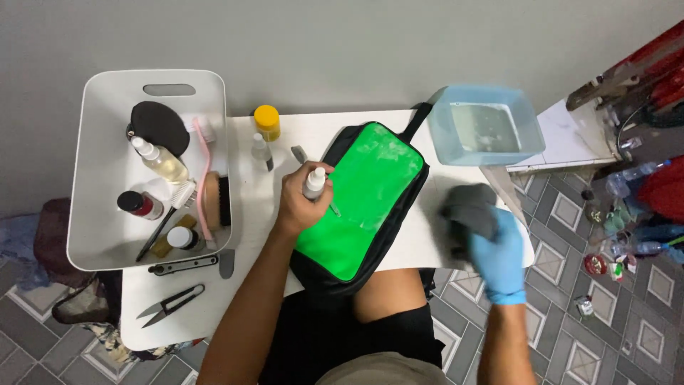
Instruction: The person cleans a green bag by spraying a liquid from a white bottle onto its surface and scrubbing with a small metal tool. They repeatedly wipe the bag with a grey cloth and occasionally dip the tool into a blue container of water.
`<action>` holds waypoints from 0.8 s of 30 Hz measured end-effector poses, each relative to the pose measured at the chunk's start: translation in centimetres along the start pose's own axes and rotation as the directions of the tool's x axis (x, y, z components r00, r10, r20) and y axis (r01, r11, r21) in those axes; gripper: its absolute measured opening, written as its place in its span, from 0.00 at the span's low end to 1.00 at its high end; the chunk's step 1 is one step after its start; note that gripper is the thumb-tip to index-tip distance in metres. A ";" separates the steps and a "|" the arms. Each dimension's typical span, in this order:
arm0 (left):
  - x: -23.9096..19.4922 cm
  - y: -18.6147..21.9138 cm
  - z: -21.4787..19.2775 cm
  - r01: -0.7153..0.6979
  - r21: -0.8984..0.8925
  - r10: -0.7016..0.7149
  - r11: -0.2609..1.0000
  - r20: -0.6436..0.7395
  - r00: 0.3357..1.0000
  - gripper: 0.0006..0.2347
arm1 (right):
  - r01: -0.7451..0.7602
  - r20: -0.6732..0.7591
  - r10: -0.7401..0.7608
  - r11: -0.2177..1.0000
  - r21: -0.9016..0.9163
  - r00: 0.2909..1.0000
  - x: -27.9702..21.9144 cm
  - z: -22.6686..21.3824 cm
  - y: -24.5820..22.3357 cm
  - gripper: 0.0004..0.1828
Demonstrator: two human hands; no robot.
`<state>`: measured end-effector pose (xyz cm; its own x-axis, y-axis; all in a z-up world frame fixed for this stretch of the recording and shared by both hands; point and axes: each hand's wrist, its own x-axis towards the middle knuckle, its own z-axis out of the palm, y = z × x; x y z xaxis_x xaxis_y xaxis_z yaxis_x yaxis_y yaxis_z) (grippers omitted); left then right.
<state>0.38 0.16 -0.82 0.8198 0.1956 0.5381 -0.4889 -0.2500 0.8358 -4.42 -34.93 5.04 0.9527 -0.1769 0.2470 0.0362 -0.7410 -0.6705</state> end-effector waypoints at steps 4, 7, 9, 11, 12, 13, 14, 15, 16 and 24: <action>-0.4 0.4 -0.2 -0.059 -0.019 0.060 0.998 0.049 0.997 0.08 | 0.382 0.203 -0.346 0.906 -0.181 0.916 -0.2 6.7 -6.7 0.34; 0.0 0.8 -0.4 -0.070 -0.032 0.072 0.997 0.082 0.994 0.08 | 0.715 0.388 -0.633 0.691 -0.104 0.669 0.8 13.9 -6.8 0.38; 0.1 1.9 -0.7 -0.067 -0.023 0.070 0.997 0.194 0.979 0.08 | 0.801 0.485 -0.662 0.579 -0.155 0.572 2.3 15.1 -7.0 0.26; -0.8 0.6 -0.9 -0.040 -0.021 0.043 0.999 0.182 0.982 0.08 | 0.774 0.456 -0.655 0.619 -0.135 0.603 4.8 16.2 -6.6 0.23; -0.8 0.0 -0.8 -0.017 -0.023 0.020 1.000 0.178 0.984 0.08 | 0.741 0.421 -0.642 0.661 -0.119 0.640 6.5 16.6 -6.5 0.20; -0.3 0.5 -0.7 -0.037 -0.022 0.040 0.999 0.173 0.984 0.08 | 0.748 0.407 -0.654 0.652 -0.123 0.637 8.3 17.4 -6.3 0.20; -0.3 1.1 -0.7 -0.064 -0.002 0.063 0.998 0.194 0.979 0.09 | 0.714 0.378 -0.613 0.655 -0.248 0.694 9.5 18.2 -5.8 0.19; -0.4 1.6 -0.6 -0.091 0.018 0.085 0.996 0.215 0.973 0.10 | 0.666 0.340 -0.572 0.649 -0.369 0.746 10.7 19.0 -5.4 0.17; -0.5 1.6 -0.6 -0.096 0.023 0.088 0.995 0.216 0.972 0.10 | 0.666 0.335 -0.576 0.650 -0.365 0.746 11.6 19.5 -5.4 0.17; -0.8 0.7 -0.3 -0.126 0.047 0.116 0.991 0.184 0.976 0.10 | 0.801 0.254 -0.820 0.563 0.204 0.512 8.3 15.0 -11.9 0.20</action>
<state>-0.75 0.15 -0.65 0.7985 -0.0128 0.6018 -0.5740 -0.3171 0.7549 7.63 -17.83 4.61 0.5349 0.6819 0.4989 0.8449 -0.4271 -0.3221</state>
